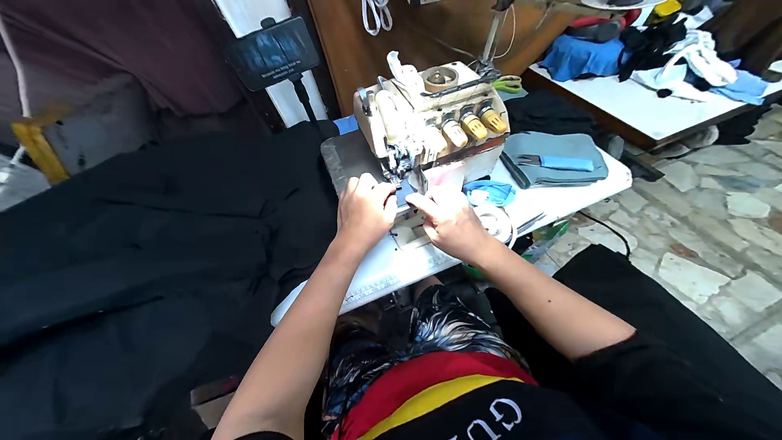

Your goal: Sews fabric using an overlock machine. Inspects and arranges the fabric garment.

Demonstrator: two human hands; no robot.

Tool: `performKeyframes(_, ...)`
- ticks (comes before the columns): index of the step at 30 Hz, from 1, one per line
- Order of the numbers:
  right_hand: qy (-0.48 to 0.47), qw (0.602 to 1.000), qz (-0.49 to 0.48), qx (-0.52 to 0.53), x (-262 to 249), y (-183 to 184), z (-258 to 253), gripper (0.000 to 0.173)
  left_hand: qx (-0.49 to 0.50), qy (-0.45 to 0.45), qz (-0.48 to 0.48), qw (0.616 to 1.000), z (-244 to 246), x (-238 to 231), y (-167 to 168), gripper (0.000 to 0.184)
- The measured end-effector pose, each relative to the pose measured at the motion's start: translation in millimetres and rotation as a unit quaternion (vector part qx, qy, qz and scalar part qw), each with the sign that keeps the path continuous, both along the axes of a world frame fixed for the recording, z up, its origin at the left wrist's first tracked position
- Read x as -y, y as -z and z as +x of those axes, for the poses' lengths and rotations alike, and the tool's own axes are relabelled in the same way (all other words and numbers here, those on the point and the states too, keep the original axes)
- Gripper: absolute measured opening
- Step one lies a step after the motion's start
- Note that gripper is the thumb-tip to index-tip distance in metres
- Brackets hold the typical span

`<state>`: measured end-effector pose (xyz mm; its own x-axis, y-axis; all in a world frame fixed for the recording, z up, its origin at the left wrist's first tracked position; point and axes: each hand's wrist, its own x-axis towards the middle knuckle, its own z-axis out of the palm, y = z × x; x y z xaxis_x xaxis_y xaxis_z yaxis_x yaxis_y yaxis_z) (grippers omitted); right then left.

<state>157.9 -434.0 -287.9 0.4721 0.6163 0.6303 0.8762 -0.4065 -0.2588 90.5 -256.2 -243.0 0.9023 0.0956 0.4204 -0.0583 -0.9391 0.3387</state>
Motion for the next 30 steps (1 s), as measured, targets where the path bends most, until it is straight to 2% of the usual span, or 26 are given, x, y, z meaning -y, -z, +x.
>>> performKeyframes(8, 0.011, 1.000, -0.017, 0.006, -2, -3, 2, 0.043, 0.017, 0.003, 0.008, 1.000, 1, -2, 2, 0.022)
performKeyframes(13, 0.024, 0.999, -0.038, -0.006, -6, -4, 6, 0.047, -0.010, -0.017, 0.014, 1.000, 7, -10, -2, 0.026)
performKeyframes(17, 0.028, 0.996, -0.043, -0.071, -5, -5, 3, 0.050, -0.066, -0.050, 0.029, 0.996, 19, -19, -14, 0.030)
performKeyframes(23, 0.031, 0.965, 0.096, -0.243, 11, 25, -26, 0.040, -0.142, -0.124, 0.025, 0.982, 37, -25, -32, 0.036)
performKeyframes(30, 0.014, 0.963, 0.092, -0.252, 16, 67, -51, 0.034, -0.175, -0.187, 0.024, 0.966, 59, -39, -36, 0.040)
